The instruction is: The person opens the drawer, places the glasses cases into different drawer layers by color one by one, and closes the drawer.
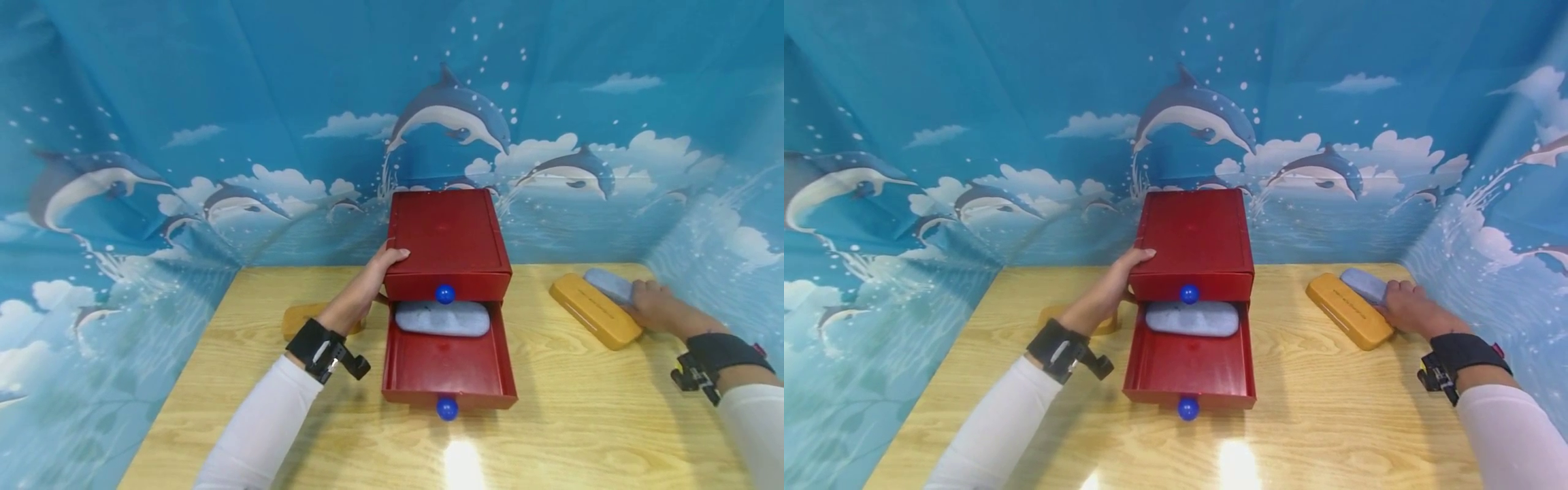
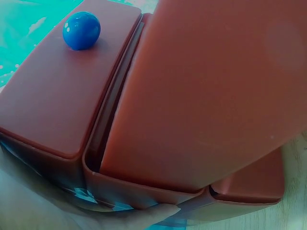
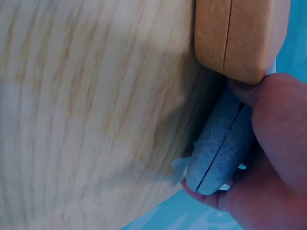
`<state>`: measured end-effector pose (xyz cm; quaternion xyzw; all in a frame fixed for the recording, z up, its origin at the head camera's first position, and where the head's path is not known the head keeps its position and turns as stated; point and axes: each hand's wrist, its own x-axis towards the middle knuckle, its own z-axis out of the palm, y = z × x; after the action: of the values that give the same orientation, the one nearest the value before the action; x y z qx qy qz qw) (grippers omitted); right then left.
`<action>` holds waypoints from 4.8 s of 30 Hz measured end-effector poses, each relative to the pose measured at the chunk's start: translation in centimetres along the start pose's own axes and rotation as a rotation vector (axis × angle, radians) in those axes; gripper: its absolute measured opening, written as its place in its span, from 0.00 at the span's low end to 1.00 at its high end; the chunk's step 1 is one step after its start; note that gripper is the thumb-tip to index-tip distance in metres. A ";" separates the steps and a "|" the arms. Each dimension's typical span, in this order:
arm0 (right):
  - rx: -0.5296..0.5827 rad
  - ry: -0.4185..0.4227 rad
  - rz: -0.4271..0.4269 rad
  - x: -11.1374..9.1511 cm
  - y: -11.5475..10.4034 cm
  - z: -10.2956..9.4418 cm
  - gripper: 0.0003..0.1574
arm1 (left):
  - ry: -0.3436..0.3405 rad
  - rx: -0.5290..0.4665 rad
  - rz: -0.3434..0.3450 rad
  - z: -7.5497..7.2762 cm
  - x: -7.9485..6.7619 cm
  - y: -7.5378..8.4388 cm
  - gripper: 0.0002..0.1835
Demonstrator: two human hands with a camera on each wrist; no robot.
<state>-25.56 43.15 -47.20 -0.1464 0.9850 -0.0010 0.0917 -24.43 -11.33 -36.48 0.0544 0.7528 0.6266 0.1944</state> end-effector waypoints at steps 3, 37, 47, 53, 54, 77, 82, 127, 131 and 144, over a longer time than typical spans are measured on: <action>0.012 -0.007 0.025 -0.2 -0.1 0.2 0.31 | -0.008 -0.008 -0.006 0.0 -0.1 -0.1 0.38; 0.050 0.509 -0.274 -3.7 -9.9 -7.9 0.41 | -0.034 -0.009 0.008 -0.1 0.0 0.2 0.38; 0.010 0.464 -0.265 -6.1 -15.1 -11.1 0.46 | -0.005 -0.011 0.001 0.0 0.0 0.3 0.37; -0.034 0.486 -0.292 -7.6 -17.2 -12.3 0.49 | -0.029 -0.001 0.010 0.0 -0.2 0.2 0.38; -0.045 0.491 -0.309 -7.9 -17.5 -12.5 0.49 | -0.030 -0.001 0.010 0.0 -0.2 0.1 0.38; -0.027 0.324 -0.576 -7.9 -28.3 -12.4 0.47 | -0.026 0.008 0.010 0.1 -0.3 0.1 0.37; -0.024 0.270 -0.620 -6.8 -29.9 -11.9 0.45 | -0.028 0.008 0.011 0.1 -0.3 0.0 0.38; -0.089 0.049 -0.712 -1.8 -33.9 -8.8 0.33 | -0.014 0.012 -0.003 0.0 -0.2 0.1 0.39; -0.105 0.056 -0.711 -1.8 -34.0 -8.5 0.34 | -0.018 0.014 -0.004 0.0 -0.2 0.1 0.39; -0.109 0.068 -0.710 -2.1 -33.8 -8.4 0.36 | -0.020 0.002 -0.003 -0.1 -0.4 -0.1 0.39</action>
<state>-15.37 11.24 -37.57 -0.4839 0.8738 0.0148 0.0447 -24.09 -11.53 -36.46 0.0598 0.7513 0.6251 0.2030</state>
